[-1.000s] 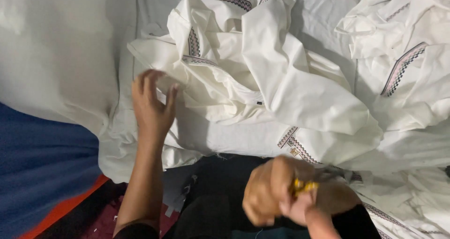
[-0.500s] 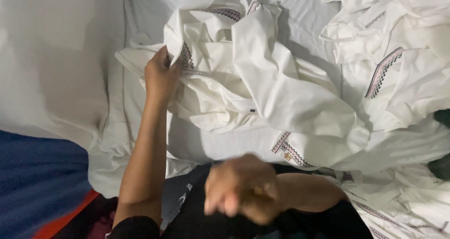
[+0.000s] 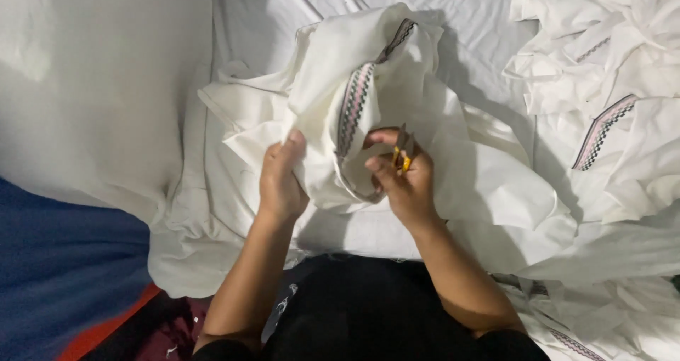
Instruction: Trimming loose threads from white garments using scissors in a garment factory finishing area.
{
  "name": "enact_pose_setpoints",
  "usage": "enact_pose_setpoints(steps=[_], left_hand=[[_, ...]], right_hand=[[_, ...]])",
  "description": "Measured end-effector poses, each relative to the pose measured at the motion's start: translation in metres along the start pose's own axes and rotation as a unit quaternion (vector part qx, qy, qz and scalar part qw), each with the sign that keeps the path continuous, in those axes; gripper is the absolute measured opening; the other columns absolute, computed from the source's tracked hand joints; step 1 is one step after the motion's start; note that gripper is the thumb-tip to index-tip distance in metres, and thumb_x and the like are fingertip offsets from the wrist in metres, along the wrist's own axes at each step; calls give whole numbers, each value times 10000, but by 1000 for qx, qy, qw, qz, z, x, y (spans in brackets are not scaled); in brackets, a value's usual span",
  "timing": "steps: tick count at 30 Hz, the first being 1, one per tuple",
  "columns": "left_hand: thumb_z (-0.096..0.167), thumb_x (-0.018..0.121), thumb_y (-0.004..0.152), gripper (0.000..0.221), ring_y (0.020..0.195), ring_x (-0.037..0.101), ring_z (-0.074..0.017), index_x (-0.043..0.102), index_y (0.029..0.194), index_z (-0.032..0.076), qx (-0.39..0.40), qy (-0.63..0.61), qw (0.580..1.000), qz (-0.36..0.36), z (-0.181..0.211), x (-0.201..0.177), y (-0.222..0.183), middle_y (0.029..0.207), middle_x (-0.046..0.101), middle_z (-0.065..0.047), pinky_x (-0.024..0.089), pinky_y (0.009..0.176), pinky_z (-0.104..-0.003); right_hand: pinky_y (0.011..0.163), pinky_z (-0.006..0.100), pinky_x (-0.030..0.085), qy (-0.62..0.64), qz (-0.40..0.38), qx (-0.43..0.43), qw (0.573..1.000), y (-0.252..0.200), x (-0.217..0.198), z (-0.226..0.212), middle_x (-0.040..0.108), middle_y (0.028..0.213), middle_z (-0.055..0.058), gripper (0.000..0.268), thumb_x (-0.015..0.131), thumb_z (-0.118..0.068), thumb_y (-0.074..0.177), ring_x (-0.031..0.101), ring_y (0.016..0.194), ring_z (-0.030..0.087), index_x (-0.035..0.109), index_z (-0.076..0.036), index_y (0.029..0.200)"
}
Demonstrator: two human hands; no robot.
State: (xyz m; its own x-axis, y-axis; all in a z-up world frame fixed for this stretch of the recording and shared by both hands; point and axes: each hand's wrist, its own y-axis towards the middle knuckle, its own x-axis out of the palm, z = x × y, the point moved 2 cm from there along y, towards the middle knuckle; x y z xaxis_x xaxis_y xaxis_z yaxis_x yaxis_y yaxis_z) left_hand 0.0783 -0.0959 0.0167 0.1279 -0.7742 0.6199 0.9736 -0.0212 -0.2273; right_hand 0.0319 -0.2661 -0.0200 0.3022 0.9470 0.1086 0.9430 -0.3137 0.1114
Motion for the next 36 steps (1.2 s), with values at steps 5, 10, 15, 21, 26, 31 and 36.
enact_pose_setpoints(steps=[5, 10, 15, 21, 26, 31, 36], left_hand=[[225, 589, 975, 442, 491, 522, -130, 632, 573, 49, -68, 191, 973, -111, -73, -77, -18, 510, 546, -80, 480, 505, -301], [277, 505, 1010, 412, 539, 473, -140, 647, 704, 41, -36, 238, 968, -74, -44, -47, -22, 568, 542, -74, 399, 536, -302], [247, 550, 1044, 385, 1171, 444, -244, 399, 1334, 43, 190, 279, 939, -72, -29, -43, -41, 1202, 526, -144, 428, 993, -406], [319, 877, 806, 718, 998, 521, -423, 470, 1286, -28, 410, 451, 783, -119, 2, -12, -66, 1131, 586, -217, 459, 804, -471], [25, 825, 829, 461, 740, 656, -250, 636, 1250, 38, 279, 434, 852, -85, -7, -3, -61, 912, 716, -126, 547, 711, -347], [-26, 834, 810, 536, 689, 682, -211, 606, 1289, 46, 240, 372, 891, -98, -13, -3, -57, 845, 730, -139, 573, 690, -333], [-7, 834, 823, 533, 669, 711, -264, 595, 1297, 50, 280, 397, 868, -107, -15, -2, -59, 849, 747, -128, 586, 676, -359]], right_hand=[[618, 345, 527, -90, -33, -28, 995, -11, 12, -7, 698, 980, 222, 654, 964, -251, 718, 633, 778, 197, 618, 23, 1201], [455, 195, 494, 29, 12, 83, 996, -23, -1, 34, 674, 850, 83, 305, 830, -94, 876, 604, 510, 68, 642, 30, 1081], [343, 224, 404, 74, 56, 90, 992, -22, 2, 20, 604, 734, 93, 210, 786, -9, 900, 505, 370, 92, 629, 53, 1023], [383, 199, 426, 36, 57, 52, 996, -28, 7, 10, 572, 618, 68, 196, 776, 11, 909, 525, 395, 82, 629, 82, 1018], [394, 199, 452, 12, 52, 23, 998, -32, 7, 3, 616, 705, 67, 186, 759, -68, 943, 522, 425, 63, 630, 37, 1027], [476, 234, 436, -86, 22, -140, 986, -33, 1, -43, 611, 890, 131, 204, 737, -106, 963, 554, 538, 118, 633, 38, 1063], [451, 250, 480, -147, -41, -276, 949, -36, 12, -62, 679, 915, 141, 303, 864, -127, 830, 546, 527, 158, 719, 35, 1040]])
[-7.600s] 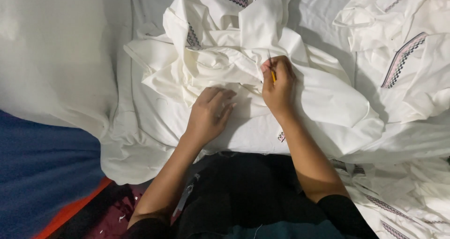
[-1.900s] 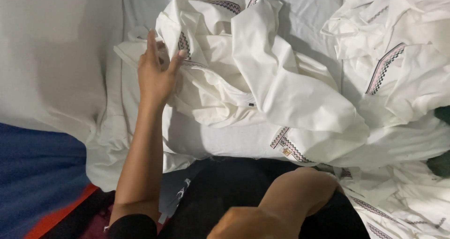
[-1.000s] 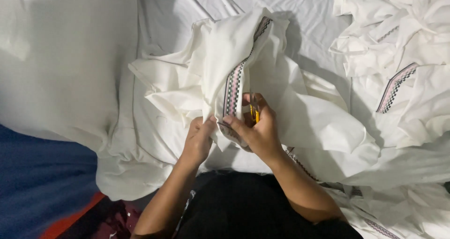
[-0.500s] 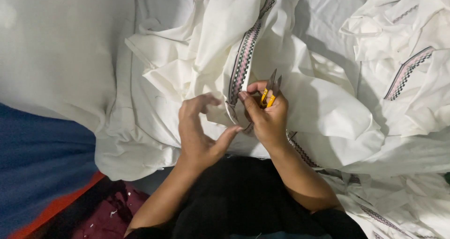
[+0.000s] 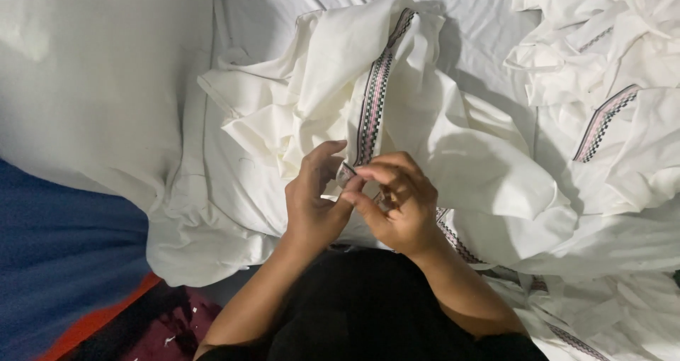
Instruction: Trimming loose threads from white garments using scissors in a garment factory finishing area.
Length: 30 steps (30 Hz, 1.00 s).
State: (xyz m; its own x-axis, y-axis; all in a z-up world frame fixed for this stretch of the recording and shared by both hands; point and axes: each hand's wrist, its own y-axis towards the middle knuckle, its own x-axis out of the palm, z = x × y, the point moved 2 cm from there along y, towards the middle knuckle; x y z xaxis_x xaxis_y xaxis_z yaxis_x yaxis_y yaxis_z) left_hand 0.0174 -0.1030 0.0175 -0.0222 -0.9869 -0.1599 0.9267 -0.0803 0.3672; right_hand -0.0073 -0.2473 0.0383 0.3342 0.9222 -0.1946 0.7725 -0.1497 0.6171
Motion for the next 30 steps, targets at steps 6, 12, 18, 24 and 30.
enact_pose_setpoints(steps=[6, 12, 18, 24, 30], left_hand=[[-22, 819, 789, 470, 730, 749, -295, 682, 1231, 59, 99, 117, 988, 16, 8, 4, 4, 941, 776, -114, 611, 693, -389], [-26, 797, 810, 324, 622, 693, -265, 737, 1119, 51, 120, 83, 989, -13, 20, 0, 13, 894, 777, -111, 596, 610, -385], [-13, 713, 869, 264, 708, 718, -302, 743, 1128, 22, 93, 3, 994, -56, 39, -9, 25, 960, 767, -141, 605, 638, -385], [-7, 776, 838, 118, 575, 638, -217, 801, 945, 35, 43, -28, 998, -35, 29, -9, 29, 708, 692, -96, 553, 566, -334], [-2, 798, 834, 25, 553, 621, -185, 790, 856, 5, -32, -67, 997, -23, 18, -4, 28, 647, 662, -114, 538, 549, -316]], right_hand=[[459, 270, 532, -117, 13, -82, 990, 7, 10, -2, 688, 832, 96, 122, 820, -17, 845, 606, 515, 194, 759, -19, 950], [512, 299, 506, -76, 10, -60, 995, 8, 11, 8, 634, 781, 77, 99, 665, -84, 974, 573, 534, 229, 670, -32, 889], [558, 305, 506, -61, 17, -40, 997, 10, 8, 6, 626, 770, 77, 120, 651, -84, 987, 578, 570, 226, 661, -31, 881], [559, 313, 495, -26, 36, -3, 999, 15, 5, 2, 589, 765, 110, 136, 616, -82, 1005, 545, 566, 238, 609, -6, 892], [494, 274, 486, 65, 65, 56, 994, 2, 0, 12, 559, 771, 96, 149, 578, -94, 1039, 522, 510, 138, 558, -13, 916]])
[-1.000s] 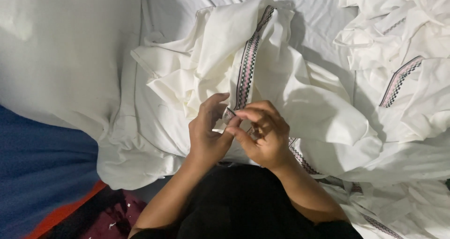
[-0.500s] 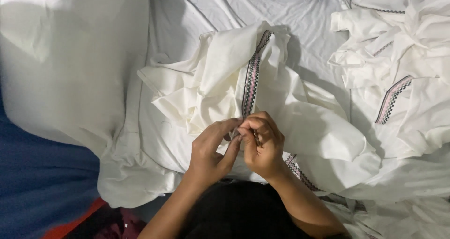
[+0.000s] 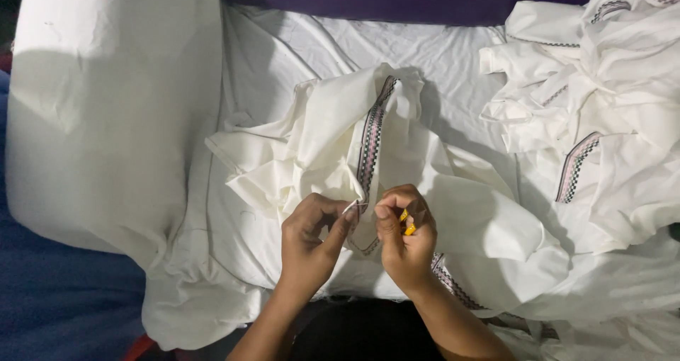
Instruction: Trimming loose threads from white garments using scissors in a garment factory finishing area.
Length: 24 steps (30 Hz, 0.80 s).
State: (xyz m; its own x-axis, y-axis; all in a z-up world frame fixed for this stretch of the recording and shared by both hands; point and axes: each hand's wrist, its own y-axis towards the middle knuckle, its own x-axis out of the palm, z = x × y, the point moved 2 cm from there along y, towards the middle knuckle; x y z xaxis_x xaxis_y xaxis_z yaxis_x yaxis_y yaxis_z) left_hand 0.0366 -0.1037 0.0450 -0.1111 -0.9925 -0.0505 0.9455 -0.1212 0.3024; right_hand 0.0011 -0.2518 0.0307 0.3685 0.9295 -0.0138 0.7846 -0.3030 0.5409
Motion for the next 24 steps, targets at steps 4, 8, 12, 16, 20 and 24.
enact_pose_setpoints(steps=[4, 8, 12, 16, 20, 24], left_hand=[[116, 729, 933, 93, 767, 654, -117, 698, 859, 68, -126, -86, 988, -8, -7, 0, -2, 813, 668, -31, 535, 730, -245], [74, 754, 905, 67, 677, 635, -138, 698, 891, 42, -208, -166, 964, 18, -23, 0, -3, 779, 701, -59, 539, 666, -253], [68, 769, 885, 105, 513, 527, -144, 683, 916, 16, -247, -173, 953, 26, -31, 1, -3, 665, 608, -62, 458, 501, -260], [65, 754, 881, 74, 581, 625, -181, 715, 912, 11, -261, -204, 943, 23, -29, 4, -1, 848, 750, -132, 565, 517, -289], [36, 735, 885, 54, 717, 668, -215, 703, 892, -8, -287, -247, 925, 38, -30, 5, -1, 916, 756, -162, 603, 559, -319], [52, 727, 900, 47, 710, 676, -203, 709, 908, 9, -289, -248, 924, 28, -30, 6, -1, 904, 758, -141, 597, 586, -318]], right_hand=[[588, 244, 405, -12, -26, 131, 991, -16, -5, 1, 526, 841, 26, 163, 512, -234, 1054, 478, 624, 102, 504, -73, 1085], [546, 256, 368, -4, -87, 172, 981, -29, -5, 10, 522, 780, 48, 457, 388, -398, 1070, 418, 583, 105, 521, -16, 1283], [831, 318, 550, -81, -82, 196, 974, -31, -8, 16, 720, 1082, 109, 488, 422, -387, 1054, 679, 936, 192, 591, 8, 1286], [850, 359, 565, -157, -85, 133, 975, -38, -12, 25, 724, 1132, 145, 419, 499, -328, 1038, 715, 999, 261, 587, 5, 1276], [748, 330, 571, -198, -86, 84, 973, -43, -13, 28, 702, 1047, 112, 374, 534, -278, 1034, 700, 879, 227, 592, 7, 1269], [799, 356, 573, -207, -104, 59, 971, -39, -10, 24, 702, 1084, 137, 383, 512, -286, 1048, 709, 945, 270, 595, -1, 1291]])
